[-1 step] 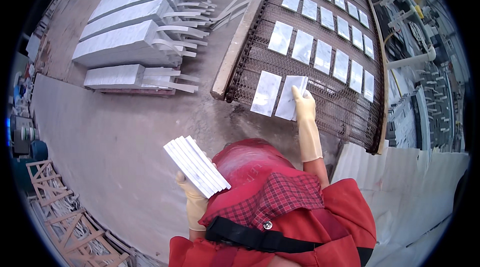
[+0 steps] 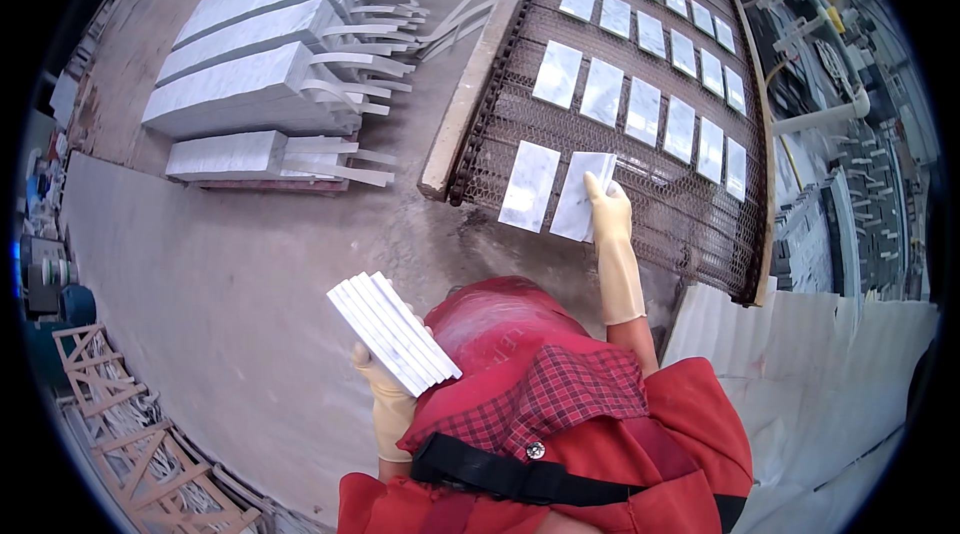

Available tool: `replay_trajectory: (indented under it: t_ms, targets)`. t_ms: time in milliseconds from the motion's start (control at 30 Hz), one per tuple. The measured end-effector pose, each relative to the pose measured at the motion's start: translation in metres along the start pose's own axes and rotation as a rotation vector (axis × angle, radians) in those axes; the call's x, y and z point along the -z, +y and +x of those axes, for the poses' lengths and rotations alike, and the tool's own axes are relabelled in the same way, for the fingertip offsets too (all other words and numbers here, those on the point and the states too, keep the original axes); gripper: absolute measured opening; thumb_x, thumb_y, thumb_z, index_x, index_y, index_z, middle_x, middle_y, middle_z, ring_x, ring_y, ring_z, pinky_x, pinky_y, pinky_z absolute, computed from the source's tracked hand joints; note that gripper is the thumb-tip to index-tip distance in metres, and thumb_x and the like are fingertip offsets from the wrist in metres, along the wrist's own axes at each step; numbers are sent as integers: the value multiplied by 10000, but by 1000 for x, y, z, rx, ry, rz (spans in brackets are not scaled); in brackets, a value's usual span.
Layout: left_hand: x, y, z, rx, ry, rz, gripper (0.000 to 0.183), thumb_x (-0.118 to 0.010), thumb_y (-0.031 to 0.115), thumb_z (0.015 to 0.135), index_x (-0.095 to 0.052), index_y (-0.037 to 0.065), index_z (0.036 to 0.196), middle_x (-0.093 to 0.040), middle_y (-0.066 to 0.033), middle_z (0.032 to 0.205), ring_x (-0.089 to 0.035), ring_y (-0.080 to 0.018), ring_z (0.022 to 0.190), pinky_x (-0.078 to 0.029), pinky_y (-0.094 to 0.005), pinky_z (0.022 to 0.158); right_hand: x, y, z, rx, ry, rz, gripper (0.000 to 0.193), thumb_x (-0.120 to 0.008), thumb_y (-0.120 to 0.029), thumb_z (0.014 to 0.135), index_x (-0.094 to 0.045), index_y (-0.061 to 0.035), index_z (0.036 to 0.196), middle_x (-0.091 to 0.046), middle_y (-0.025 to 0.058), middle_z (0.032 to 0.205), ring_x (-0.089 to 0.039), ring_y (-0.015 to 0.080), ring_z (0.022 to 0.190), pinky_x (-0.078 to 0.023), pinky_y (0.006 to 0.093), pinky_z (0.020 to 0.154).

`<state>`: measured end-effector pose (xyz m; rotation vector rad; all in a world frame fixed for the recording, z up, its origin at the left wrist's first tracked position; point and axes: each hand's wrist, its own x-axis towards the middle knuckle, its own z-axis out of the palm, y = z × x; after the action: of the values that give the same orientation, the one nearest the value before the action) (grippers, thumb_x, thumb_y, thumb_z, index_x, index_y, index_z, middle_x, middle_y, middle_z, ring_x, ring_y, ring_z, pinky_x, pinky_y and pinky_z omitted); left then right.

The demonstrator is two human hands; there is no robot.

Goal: The person picks up stacks of small white rectangular tiles from a nearby pile and places them one by one onto a moving conveyor belt. The tiles are arranged in neat rows on the belt as it moves forward.

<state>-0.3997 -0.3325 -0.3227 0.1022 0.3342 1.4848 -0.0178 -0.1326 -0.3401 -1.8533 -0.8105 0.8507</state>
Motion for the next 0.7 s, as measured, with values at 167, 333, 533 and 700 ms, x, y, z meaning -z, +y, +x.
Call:
replay_trajectory:
  t_ms: [167, 333, 533, 700]
  targets:
    - [5, -7, 7, 36, 48, 74, 1126, -891, 593, 734, -431, 117, 1644, -701, -128, 1220, -722, -303, 987, -654, -474, 856, 7, 10, -3, -35, 7, -58, 502, -782, -477, 973, -785, -18, 1175, -807, 74, 1068, -735, 156, 952, -555, 341, 877]
    - [10, -13, 11, 65, 58, 139, 1164, -885, 665, 709, -432, 128, 1637, -692, -117, 1212, -710, -294, 985, -647, -463, 845, 7, 12, -2, -49, 13, -8, 498, -778, -501, 975, -790, -30, 1138, -796, 47, 1020, -710, 133, 908, -544, 332, 846]
    - [-5, -16, 13, 56, 2, 20, 1080, -860, 479, 805, -357, 114, 1689, -719, -136, 1253, -734, -290, 1001, -649, -479, 924, 12, 19, 1, -42, -6, 80, 432, -788, -435, 997, -781, -22, 1122, -771, 19, 997, -682, 106, 858, -534, 307, 793]
    - [4, -18, 16, 45, -7, 17, 1088, -854, 502, 806, -352, 121, 1693, -726, -139, 1284, -743, -290, 1032, -651, -480, 931, 16, 14, 7, -67, -4, -135, 585, -690, -579, 1005, -781, -32, 1191, -798, 109, 1078, -739, 216, 998, -546, 377, 904]
